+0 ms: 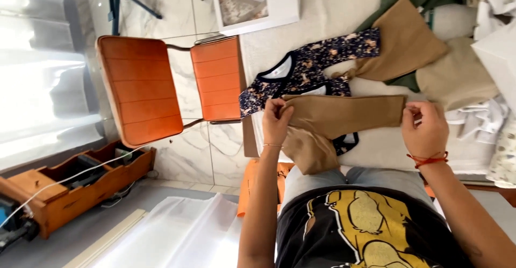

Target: Folding various baby garments and arranging them inside white packaging boxes.

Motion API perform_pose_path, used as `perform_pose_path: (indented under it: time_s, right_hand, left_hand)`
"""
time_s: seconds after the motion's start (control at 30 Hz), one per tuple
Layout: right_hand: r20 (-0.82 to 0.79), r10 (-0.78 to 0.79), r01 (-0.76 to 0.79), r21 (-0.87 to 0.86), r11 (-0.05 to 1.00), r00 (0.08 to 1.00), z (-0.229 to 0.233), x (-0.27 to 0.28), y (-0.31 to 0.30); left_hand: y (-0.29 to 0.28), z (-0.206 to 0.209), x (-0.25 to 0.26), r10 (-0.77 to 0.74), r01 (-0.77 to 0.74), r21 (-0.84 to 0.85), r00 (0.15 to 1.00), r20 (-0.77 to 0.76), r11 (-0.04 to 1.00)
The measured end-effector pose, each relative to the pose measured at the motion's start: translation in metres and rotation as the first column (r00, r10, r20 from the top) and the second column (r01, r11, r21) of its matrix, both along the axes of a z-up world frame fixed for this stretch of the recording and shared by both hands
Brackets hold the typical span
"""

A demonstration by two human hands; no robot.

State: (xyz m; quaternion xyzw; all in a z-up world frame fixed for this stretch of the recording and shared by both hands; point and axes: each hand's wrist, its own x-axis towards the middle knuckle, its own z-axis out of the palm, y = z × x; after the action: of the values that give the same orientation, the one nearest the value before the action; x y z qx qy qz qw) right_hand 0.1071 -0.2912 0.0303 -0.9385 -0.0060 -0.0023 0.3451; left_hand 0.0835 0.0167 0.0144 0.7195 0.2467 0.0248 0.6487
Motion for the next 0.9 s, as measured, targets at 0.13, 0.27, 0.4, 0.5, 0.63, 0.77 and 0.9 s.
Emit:
perform_pose_path:
  time_s: [0.13, 0.27, 0.4, 0.5, 0.63, 0.77, 0.9]
  right_hand:
    - [0.154, 0.320, -0.304, -0.119, 0.945, 0.935, 0.012, 0.014, 0.017]
    - [0.041, 0.370, -0.362, -0.138, 0.922, 0.928, -0.015, 0.026, 0.013]
    - [0.000, 0.329, -0.325, -0.147, 0.934, 0.944, -0.042, 0.031, -0.002]
    - [0.040, 0.338, -0.324, -0.199, 0.925, 0.940, -0.036, 0.032, -0.007]
    - [0.139, 0.347, -0.304, -0.258, 0.917, 0.928, -0.015, 0.035, -0.006]
    - [0.100, 0.331, -0.293, -0.282, 0.914, 0.938, -0.031, 0.029, -0.015]
    - [-0.054, 0.188, -0.193, -0.117, 0.974, 0.981, -0.027, 0.033, -0.022]
  left_hand:
    - [-0.005, 0.019, -0.003, 0.030, -0.030, -0.027, 0.999, -0.022, 0.999]
    - [-0.002, 0.026, -0.003, 0.053, -0.052, 0.034, 0.997, -0.056, 0.998]
    - [0.001, 0.031, 0.004, 0.125, -0.121, 0.033, 0.971, -0.205, 0.992]
    - [-0.001, 0.047, 0.015, 0.189, -0.193, 0.025, 0.911, -0.367, 0.981]
    - [-0.003, 0.044, 0.022, 0.254, -0.276, 0.006, 0.877, -0.407, 0.961]
    - [0.001, 0.024, 0.018, 0.288, -0.302, 0.030, 0.871, -0.398, 0.953]
    - [-0.002, 0.007, 0.019, 0.247, -0.249, 0.032, 0.917, -0.312, 0.968]
